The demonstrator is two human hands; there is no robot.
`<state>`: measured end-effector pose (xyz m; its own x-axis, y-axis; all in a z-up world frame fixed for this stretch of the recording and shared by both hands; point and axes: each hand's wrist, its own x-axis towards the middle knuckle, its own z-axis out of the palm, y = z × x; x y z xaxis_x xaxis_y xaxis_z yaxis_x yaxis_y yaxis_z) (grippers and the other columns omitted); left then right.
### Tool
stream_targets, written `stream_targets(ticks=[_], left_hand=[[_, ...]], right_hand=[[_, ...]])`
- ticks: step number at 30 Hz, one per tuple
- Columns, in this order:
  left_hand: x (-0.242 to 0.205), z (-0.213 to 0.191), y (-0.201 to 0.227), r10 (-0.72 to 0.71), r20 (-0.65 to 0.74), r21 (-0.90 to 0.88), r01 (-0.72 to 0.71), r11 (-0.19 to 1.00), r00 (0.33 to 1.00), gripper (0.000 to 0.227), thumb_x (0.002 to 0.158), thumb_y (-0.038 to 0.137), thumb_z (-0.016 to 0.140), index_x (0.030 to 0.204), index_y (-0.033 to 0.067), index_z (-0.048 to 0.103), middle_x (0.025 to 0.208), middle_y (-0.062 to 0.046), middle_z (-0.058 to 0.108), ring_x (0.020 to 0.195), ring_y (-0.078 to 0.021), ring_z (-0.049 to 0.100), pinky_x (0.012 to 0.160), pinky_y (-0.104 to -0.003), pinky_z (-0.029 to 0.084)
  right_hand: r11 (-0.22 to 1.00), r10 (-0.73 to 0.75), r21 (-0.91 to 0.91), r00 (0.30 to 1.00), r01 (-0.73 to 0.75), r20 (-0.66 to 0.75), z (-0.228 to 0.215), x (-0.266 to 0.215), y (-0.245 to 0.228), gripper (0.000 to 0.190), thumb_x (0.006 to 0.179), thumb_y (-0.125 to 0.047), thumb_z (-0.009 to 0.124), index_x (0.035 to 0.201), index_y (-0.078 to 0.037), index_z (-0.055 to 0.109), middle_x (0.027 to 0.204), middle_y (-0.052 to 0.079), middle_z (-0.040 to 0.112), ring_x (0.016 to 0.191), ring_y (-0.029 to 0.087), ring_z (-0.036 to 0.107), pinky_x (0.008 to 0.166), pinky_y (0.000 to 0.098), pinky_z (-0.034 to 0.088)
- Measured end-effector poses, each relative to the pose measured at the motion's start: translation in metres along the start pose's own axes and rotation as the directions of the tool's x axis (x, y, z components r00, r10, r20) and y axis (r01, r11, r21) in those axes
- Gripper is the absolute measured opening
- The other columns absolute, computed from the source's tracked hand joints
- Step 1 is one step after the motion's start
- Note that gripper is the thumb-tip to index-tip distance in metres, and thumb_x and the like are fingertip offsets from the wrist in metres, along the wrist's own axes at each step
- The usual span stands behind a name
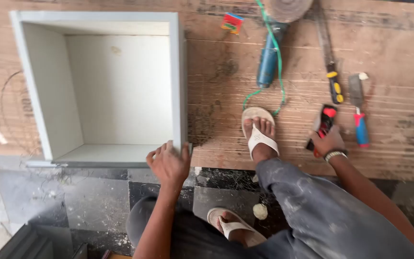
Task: The worker uses a wood planer and a chisel to smooth and refine the edges of a wooden drawer unit.
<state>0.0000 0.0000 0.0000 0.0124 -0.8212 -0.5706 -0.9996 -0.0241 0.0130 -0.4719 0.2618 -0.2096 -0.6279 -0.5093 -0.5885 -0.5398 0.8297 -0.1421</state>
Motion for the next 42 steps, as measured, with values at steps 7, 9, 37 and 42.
stream_targets(ticks=[7, 9, 37, 42], left_hand=[[-0.01, 0.033, -0.023, 0.22, -0.476, -0.035, -0.268, 0.963, 0.851, 0.056, 0.098, 0.055, 0.064, 0.105, -0.0005, 0.072, 0.095, -0.015, 0.074, 0.094, -0.0285, 0.069, 0.101, -0.046, 0.038], [-0.005, 0.013, -0.019, 0.116, -0.211, -0.099, -0.14, 0.985, 0.971, 0.06, 0.091, 0.061, 0.062, 0.093, 0.0018, 0.073, 0.081, -0.012, 0.072, 0.082, -0.0256, 0.068, 0.1, -0.05, 0.037], [-0.025, 0.005, -0.093, 0.198, -0.114, -0.245, -0.221, 0.944, 0.974, 0.023, 0.07, 0.029, 0.092, 0.085, 0.0179, 0.079, 0.088, 0.0, 0.076, 0.1, -0.0174, 0.065, 0.12, -0.051, 0.025], [-0.054, -0.023, -0.049, 0.282, -0.282, -0.43, -0.383, 0.817, 0.917, 0.056, 0.066, 0.044, 0.084, 0.109, 0.0097, 0.073, 0.115, -0.009, 0.073, 0.111, -0.0262, 0.066, 0.106, -0.055, 0.037]], right_hand=[[0.967, 0.146, 0.177, 0.966, -0.186, 0.215, -0.056, -0.06, -0.036, 0.045, 0.093, -0.041, 0.069, 0.102, 0.003, 0.061, 0.079, 0.027, 0.068, 0.069, 0.04, 0.07, 0.063, 0.0495, 0.055], [0.879, -0.267, 0.406, 0.964, 0.248, -0.012, -0.063, -0.056, -0.051, 0.033, 0.102, -0.03, 0.069, 0.107, 0.003, 0.067, 0.081, 0.01, 0.067, 0.067, 0.023, 0.064, 0.061, 0.0395, 0.05], [0.493, -0.763, 0.858, 0.545, 0.142, 0.348, -0.058, -0.119, -0.212, 0.068, 0.103, -0.031, 0.068, 0.153, 0.005, 0.041, 0.133, 0.013, 0.062, 0.115, 0.019, 0.066, 0.096, 0.0328, 0.057], [0.546, -0.712, 0.834, 0.478, -0.084, 0.514, -0.058, -0.103, -0.185, 0.086, 0.092, -0.059, 0.067, 0.146, 0.004, 0.046, 0.106, 0.022, 0.07, 0.083, 0.025, 0.07, 0.067, 0.0366, 0.059]])
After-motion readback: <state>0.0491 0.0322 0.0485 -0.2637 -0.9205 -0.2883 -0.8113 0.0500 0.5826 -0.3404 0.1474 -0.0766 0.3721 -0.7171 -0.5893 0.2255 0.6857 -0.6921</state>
